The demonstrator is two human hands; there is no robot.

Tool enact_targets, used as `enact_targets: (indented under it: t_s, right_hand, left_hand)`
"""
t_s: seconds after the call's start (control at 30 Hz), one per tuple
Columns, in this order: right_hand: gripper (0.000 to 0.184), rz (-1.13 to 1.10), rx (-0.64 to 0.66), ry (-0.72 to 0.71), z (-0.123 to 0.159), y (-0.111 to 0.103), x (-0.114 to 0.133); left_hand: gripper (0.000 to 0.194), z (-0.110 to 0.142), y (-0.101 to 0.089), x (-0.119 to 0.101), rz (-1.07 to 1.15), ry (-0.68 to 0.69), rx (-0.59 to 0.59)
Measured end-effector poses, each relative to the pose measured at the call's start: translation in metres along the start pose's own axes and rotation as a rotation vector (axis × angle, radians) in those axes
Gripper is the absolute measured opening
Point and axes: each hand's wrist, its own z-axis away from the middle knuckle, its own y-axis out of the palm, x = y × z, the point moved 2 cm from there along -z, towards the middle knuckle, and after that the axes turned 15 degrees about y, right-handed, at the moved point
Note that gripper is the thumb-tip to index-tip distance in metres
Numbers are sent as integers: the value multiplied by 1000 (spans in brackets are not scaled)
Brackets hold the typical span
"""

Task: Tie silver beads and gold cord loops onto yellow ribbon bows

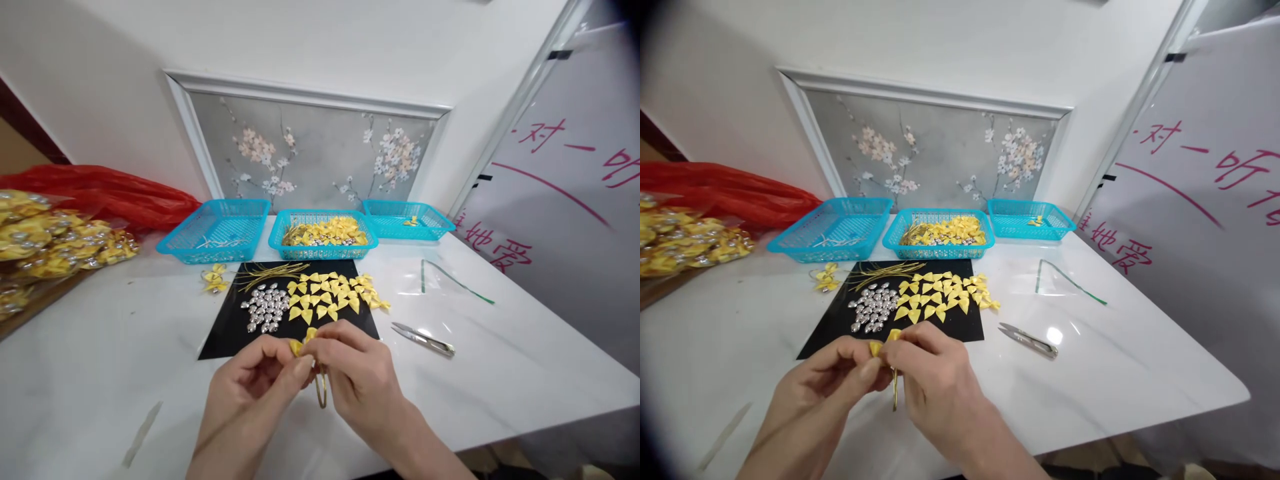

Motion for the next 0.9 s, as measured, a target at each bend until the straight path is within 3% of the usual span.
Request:
enact_targets:
  t_s: [0.2,0.37,0.5,0.6,0.9]
  right_hand:
    - [33,-68,54,67,1,-3,-3]
    - [28,-47,78,82,3,-6,1]
    - [16,-34,83,196,5,-7,1]
    - [18,-39,98,266,6,-8,1]
    - [20,91,86,226,9,-10,7]
  left_hand:
    - [22,-2,5,-2,-64,-17,-11]
    - [22,4,-1,-3,-154,93,58]
    - [17,7,0,-9,-258,197,101]
    - [13,8,6,-17,-319,277,149]
    - [8,18,10,-16,-283,200,68]
